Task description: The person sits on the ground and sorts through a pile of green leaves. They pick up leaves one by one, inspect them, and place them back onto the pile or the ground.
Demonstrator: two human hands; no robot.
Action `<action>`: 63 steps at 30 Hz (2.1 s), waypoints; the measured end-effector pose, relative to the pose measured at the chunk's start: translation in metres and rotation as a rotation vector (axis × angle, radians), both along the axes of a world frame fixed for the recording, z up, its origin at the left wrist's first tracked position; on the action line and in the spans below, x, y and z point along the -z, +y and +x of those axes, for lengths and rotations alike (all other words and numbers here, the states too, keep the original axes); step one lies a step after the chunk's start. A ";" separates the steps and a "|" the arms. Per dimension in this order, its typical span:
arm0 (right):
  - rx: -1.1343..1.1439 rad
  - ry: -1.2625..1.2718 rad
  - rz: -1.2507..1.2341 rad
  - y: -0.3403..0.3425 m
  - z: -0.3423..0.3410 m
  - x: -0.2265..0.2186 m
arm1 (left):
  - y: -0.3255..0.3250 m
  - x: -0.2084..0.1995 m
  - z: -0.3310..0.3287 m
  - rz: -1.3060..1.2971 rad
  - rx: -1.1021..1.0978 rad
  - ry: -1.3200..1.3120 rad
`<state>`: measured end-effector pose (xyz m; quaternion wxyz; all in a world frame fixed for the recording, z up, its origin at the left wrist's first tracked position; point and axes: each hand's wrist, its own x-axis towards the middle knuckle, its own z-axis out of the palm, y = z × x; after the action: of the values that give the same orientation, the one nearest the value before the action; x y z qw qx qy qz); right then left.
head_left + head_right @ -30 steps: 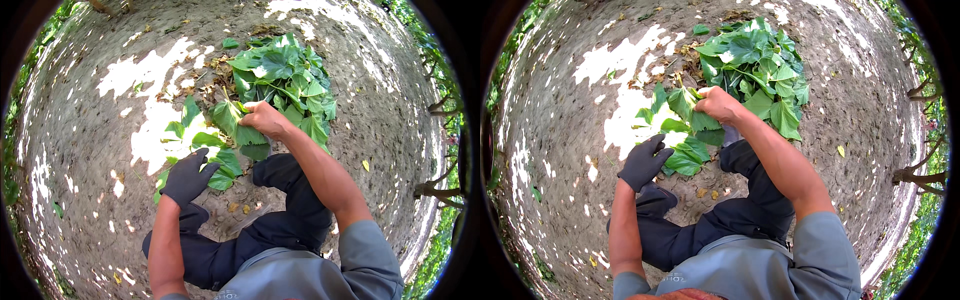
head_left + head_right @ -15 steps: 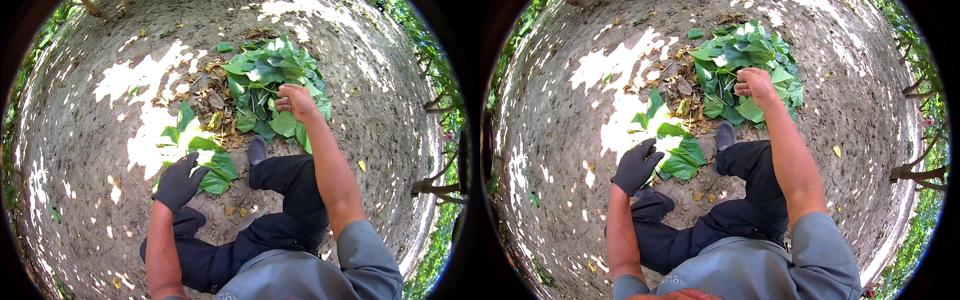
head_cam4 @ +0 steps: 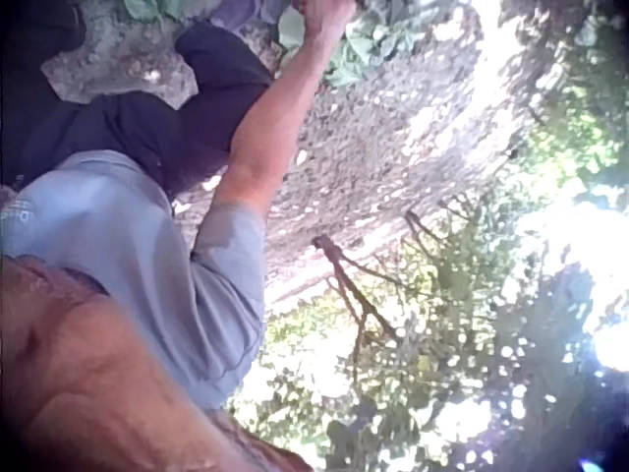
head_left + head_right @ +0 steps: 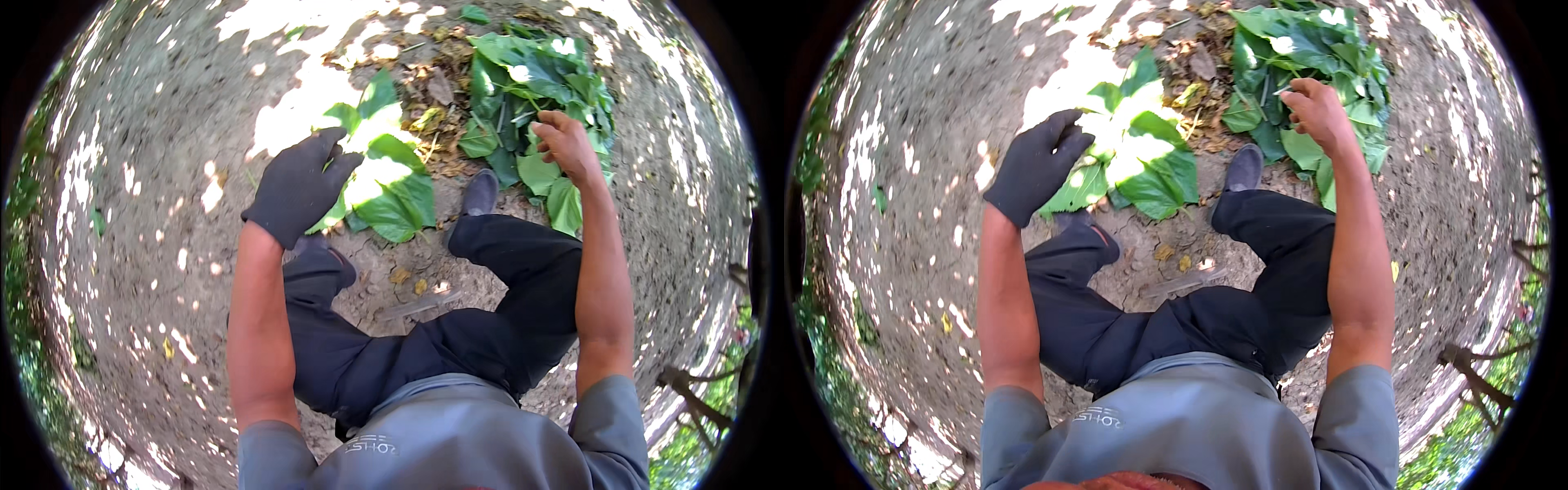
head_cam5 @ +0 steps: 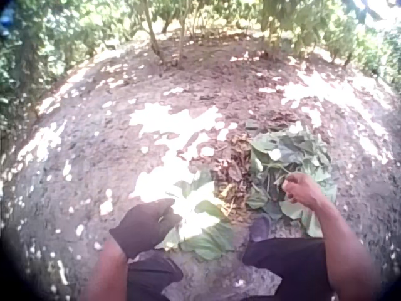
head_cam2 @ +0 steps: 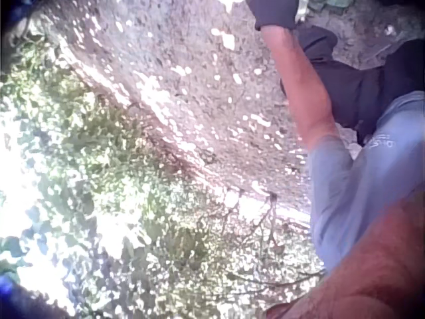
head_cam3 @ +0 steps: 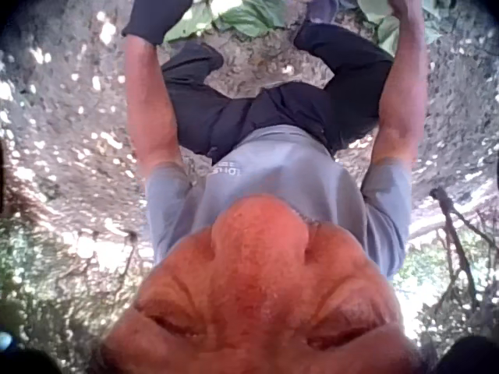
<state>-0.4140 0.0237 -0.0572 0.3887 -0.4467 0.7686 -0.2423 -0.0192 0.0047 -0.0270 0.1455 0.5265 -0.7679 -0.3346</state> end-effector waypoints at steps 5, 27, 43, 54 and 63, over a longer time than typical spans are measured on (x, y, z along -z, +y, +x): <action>-0.173 0.044 0.121 -0.006 0.026 0.011 | -0.004 -0.007 0.036 0.032 -0.167 -0.024; -0.915 0.186 0.238 -0.025 0.251 0.185 | 0.013 -0.006 0.125 -0.066 -0.274 -0.235; -1.287 0.519 0.235 -0.024 0.350 0.338 | 0.016 -0.010 0.157 -0.075 -0.248 -0.342; -1.128 0.370 -0.254 -0.013 0.338 0.336 | 0.018 -0.015 0.160 -0.095 -0.227 -0.384; -0.430 -0.339 0.248 -0.049 0.317 0.241 | 0.023 -0.014 0.164 -0.068 -0.224 -0.354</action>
<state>-0.0968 -0.0248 -0.2979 0.6056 -0.5015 0.6041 -0.1297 0.1450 0.0277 -0.0132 0.0625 0.6540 -0.7290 -0.1924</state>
